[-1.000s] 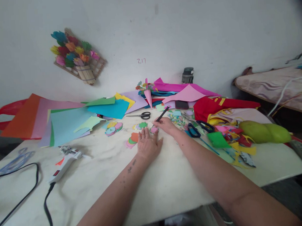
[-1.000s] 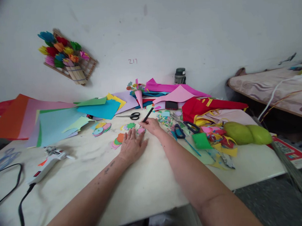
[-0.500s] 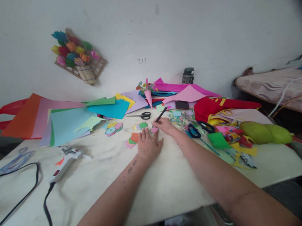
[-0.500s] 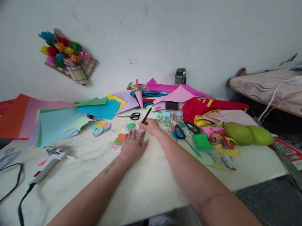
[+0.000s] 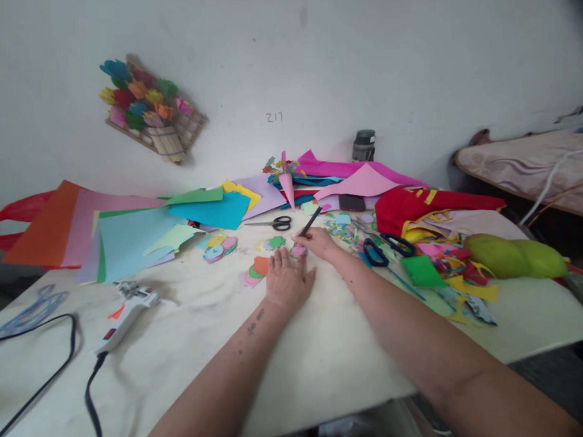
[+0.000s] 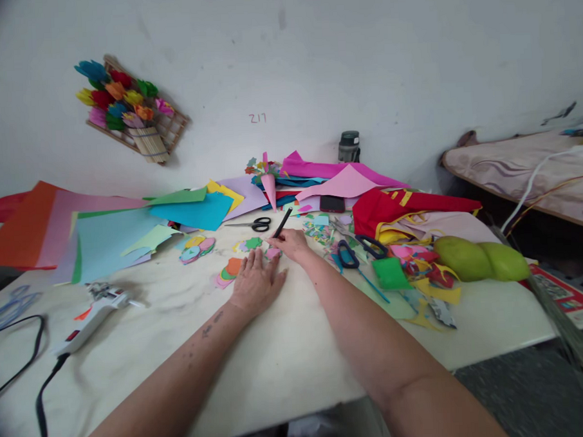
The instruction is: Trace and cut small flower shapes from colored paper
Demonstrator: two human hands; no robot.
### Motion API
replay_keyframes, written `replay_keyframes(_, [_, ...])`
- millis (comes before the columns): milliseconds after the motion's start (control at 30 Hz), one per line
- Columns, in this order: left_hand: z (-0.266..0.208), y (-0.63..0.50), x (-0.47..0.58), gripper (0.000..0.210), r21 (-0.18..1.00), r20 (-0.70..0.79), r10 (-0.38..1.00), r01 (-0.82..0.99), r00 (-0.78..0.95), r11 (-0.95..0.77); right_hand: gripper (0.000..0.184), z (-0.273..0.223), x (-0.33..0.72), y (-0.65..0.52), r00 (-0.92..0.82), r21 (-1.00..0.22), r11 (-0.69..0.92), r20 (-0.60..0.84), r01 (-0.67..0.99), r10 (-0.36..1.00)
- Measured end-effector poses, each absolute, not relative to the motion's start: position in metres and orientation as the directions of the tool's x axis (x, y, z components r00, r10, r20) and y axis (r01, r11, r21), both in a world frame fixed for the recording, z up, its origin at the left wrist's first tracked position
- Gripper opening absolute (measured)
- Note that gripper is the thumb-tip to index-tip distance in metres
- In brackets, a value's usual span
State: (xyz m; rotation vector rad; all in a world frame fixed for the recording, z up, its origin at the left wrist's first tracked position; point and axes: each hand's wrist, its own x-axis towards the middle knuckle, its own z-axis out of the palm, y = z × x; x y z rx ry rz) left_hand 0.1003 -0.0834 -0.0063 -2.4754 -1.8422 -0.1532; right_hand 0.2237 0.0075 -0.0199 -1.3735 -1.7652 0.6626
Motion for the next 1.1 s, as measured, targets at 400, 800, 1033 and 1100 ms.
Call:
replay_keyframes(400, [-0.0073,-0.0823,0.0997,0.055,0.005,0.122,0.949,0.956,0.29,-0.292,0.026,-0.0213,0.2236,0.0084,-0.114,-0.787,0.285,0.268,0.547,0.957])
replay_keyframes(800, [-0.0092,-0.0822,0.0996,0.055,0.012,0.139,0.946,0.954,0.294,-0.298,0.024,-0.0229,0.2239,0.0097,-0.115,-0.774,0.297,0.282,0.559,0.953])
replay_keyframes(1033, [-0.0093,-0.0819,0.0992,0.055,0.018,0.132,0.946,0.953,0.298,-0.303,0.025,-0.0219,0.224,0.0089,-0.118,-0.784,0.288,0.268,0.55,0.956])
replay_keyframes(1100, [-0.0097,-0.0819,0.099,0.055,0.021,0.136,0.945,0.953,0.298,-0.304,0.024,-0.0221,0.2242,0.009,-0.119,-0.782,0.288,0.267,0.553,0.956])
